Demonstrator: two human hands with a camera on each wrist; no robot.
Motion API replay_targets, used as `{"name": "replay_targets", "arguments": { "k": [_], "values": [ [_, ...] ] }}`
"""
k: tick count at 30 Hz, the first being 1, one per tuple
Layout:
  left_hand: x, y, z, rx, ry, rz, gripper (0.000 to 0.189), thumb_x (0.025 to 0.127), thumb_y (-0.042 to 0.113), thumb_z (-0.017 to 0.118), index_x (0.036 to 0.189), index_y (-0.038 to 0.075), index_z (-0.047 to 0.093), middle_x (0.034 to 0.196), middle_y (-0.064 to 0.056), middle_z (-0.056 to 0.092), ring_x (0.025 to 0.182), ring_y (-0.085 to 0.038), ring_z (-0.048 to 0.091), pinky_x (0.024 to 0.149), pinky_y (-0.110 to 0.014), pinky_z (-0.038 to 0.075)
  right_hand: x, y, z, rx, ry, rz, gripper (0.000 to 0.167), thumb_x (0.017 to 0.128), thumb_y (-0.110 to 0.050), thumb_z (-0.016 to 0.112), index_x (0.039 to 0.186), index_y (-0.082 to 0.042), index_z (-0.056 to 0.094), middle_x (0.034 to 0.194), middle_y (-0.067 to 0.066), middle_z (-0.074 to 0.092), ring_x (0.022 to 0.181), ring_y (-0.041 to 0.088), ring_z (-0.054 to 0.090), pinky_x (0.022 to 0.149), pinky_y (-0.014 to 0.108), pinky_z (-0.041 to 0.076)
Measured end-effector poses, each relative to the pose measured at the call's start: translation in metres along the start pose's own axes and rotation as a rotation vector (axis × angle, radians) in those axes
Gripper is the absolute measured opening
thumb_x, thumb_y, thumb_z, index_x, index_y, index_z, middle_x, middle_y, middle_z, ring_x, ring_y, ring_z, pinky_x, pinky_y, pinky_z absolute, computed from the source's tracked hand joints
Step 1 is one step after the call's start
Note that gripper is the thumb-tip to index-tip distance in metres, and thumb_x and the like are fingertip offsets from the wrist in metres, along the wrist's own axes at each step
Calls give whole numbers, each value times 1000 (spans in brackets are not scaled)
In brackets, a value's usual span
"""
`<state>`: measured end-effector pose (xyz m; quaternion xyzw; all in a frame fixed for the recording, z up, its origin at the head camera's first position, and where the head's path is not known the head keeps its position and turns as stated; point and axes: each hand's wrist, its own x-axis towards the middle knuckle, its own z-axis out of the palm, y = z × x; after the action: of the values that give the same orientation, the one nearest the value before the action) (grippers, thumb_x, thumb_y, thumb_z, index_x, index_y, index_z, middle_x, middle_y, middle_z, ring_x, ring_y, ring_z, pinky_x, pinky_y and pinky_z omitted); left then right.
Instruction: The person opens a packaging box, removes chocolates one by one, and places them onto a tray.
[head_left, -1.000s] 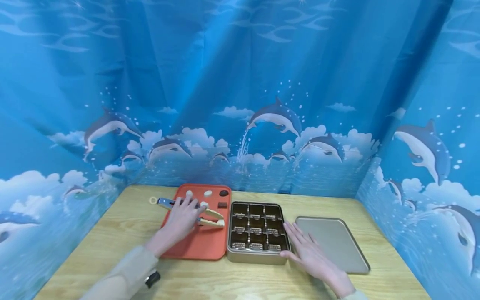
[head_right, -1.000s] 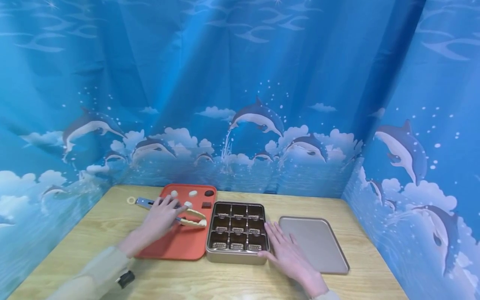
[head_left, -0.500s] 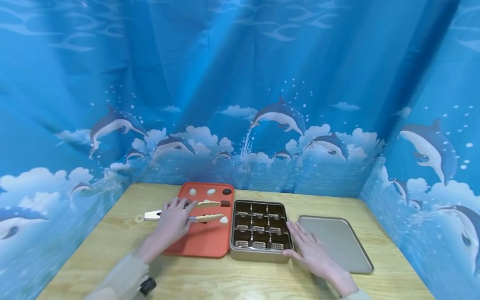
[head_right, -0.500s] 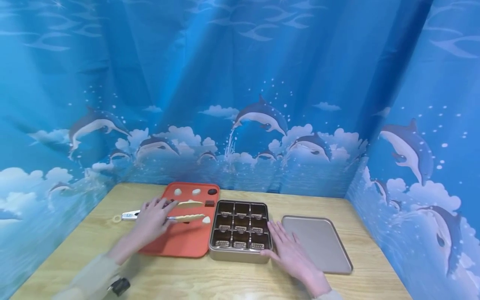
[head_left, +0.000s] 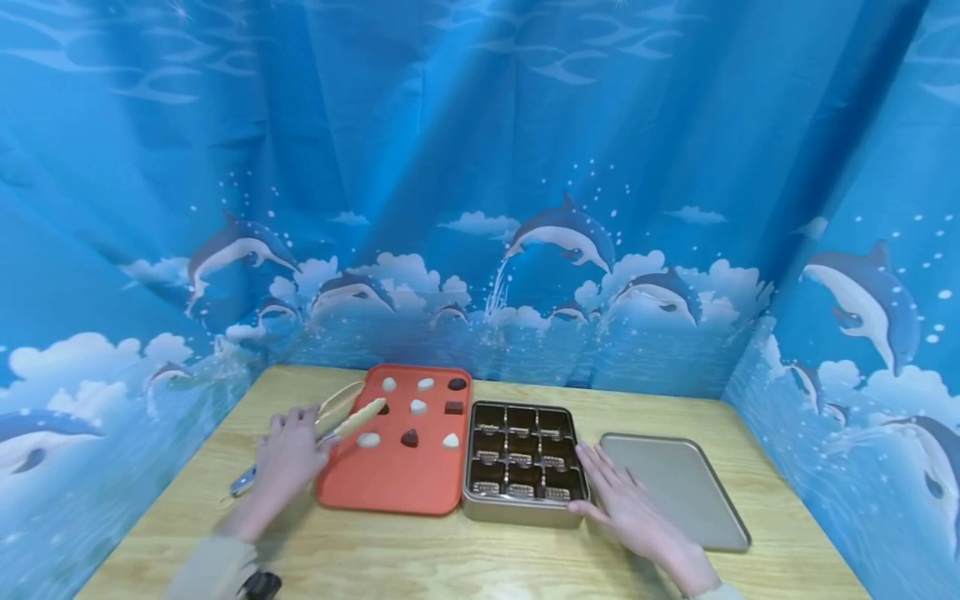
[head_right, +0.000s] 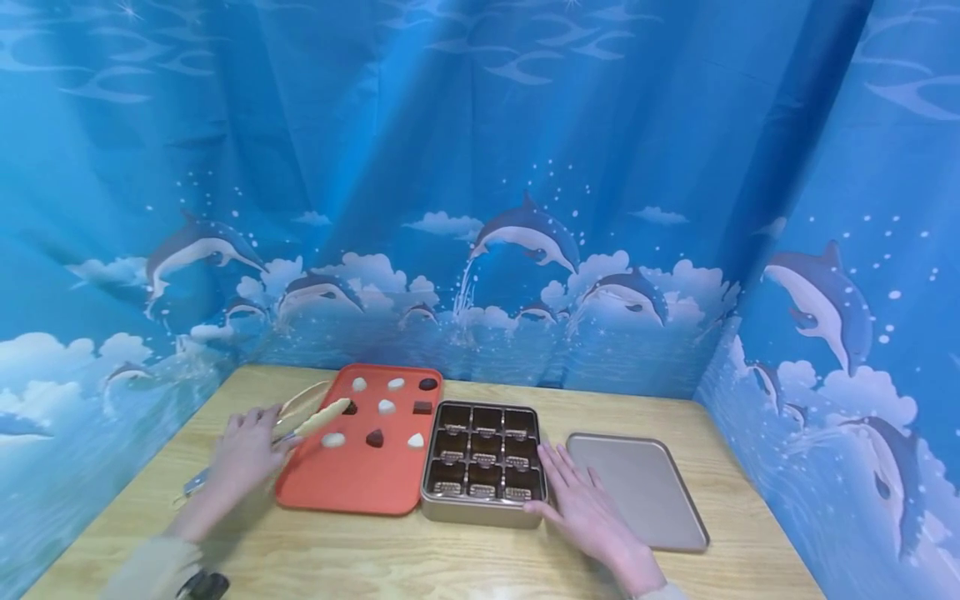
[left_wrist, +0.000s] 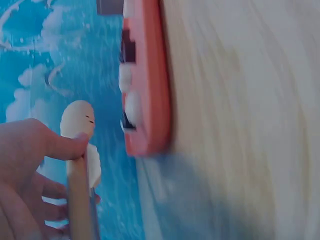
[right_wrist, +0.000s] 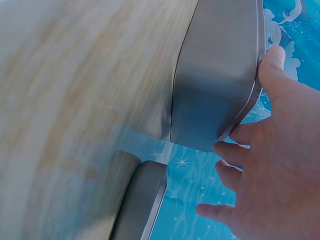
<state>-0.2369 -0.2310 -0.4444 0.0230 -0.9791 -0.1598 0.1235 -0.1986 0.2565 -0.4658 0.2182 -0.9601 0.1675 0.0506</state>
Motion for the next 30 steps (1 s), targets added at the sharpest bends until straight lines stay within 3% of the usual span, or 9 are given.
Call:
{"name": "replay_targets", "arguments": {
  "k": [5,11,14,17,23,30],
  "values": [
    [0,-25,-3,14,-59,-89,78,95,39,65,142,-18,38,129,-43,44,116,-65,40,82,-73,44,-2,1,0,2,0,5,83,99,-53,56,159,-5,27,164,15,22,150,40,25,114,69,21],
    [3,-41,-4,39,-142,-163,79,98,46,56,119,-29,42,110,-46,46,101,-63,48,72,-65,50,-3,0,-1,4,-2,10,82,99,-52,56,160,-5,27,164,14,21,150,40,24,114,69,21],
    [3,-45,-3,57,-192,-190,79,98,47,55,109,-30,45,99,-43,47,94,-59,50,70,-62,51,-3,-1,-1,2,-8,-3,82,99,-52,56,160,-5,26,164,13,20,150,40,24,113,69,21],
    [3,-46,0,66,-202,-214,80,96,48,57,104,-31,45,94,-41,46,93,-58,50,72,-62,51,-3,-3,0,2,-12,-9,82,99,-52,55,160,-5,26,165,13,20,150,39,23,113,69,21],
    [3,-46,5,84,-211,-257,104,91,59,62,116,-38,32,103,-46,41,101,-59,48,77,-63,50,-2,-5,0,10,-14,-7,82,99,-51,55,159,-4,26,164,13,20,150,40,23,114,68,20],
    [0,-45,5,102,-220,-220,112,91,67,58,114,-40,35,105,-50,40,98,-56,49,70,-58,53,-1,-2,-2,13,-16,-2,81,100,-50,54,160,-4,25,164,13,20,150,41,23,115,66,19]
  ]
}}
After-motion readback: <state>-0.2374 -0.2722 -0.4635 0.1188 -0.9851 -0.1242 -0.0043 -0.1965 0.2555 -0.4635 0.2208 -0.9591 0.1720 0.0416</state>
